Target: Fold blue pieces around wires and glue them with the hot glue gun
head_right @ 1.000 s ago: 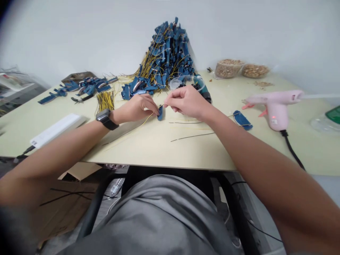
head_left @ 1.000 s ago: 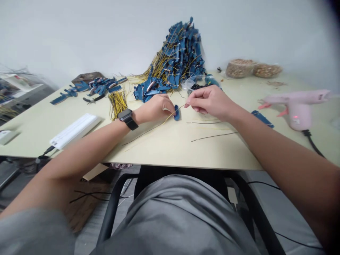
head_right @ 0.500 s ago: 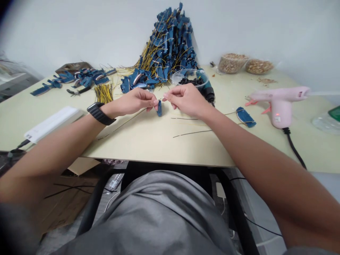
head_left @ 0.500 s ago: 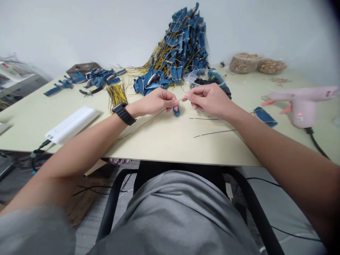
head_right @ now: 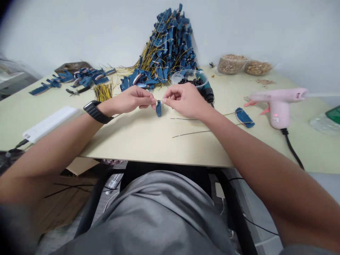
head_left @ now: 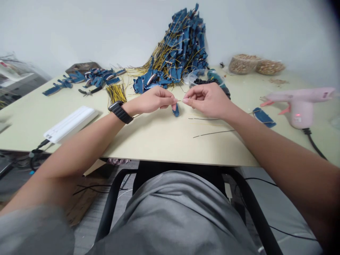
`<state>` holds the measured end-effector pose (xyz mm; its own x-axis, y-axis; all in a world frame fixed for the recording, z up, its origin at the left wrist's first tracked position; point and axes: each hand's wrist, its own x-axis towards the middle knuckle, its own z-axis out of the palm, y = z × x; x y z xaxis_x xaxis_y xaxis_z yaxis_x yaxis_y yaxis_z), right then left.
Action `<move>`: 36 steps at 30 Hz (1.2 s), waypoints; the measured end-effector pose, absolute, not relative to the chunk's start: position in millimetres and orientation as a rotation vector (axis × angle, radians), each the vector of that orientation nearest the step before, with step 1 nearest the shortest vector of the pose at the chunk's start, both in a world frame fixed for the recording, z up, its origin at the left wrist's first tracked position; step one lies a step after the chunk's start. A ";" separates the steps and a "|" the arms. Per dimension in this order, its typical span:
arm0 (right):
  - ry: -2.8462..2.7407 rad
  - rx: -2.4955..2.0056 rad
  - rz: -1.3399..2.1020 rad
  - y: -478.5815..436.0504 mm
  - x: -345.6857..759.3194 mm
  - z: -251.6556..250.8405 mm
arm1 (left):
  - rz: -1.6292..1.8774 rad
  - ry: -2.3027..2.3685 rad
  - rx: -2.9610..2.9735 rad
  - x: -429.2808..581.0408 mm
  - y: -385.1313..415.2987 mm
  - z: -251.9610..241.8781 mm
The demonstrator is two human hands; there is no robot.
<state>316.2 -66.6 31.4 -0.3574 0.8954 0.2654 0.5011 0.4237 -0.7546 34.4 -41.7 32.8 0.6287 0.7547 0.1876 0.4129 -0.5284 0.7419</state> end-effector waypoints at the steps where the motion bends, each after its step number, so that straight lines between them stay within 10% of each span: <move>1: -2.008 -1.188 0.755 -67.0 315.3 31.9 | 0.663 0.907 2.177 33.8 -40.7 32.6; 36: -2.110 -1.201 0.534 -52.0 319.0 8.1 | 0.564 1.018 2.443 41.0 -26.4 1.2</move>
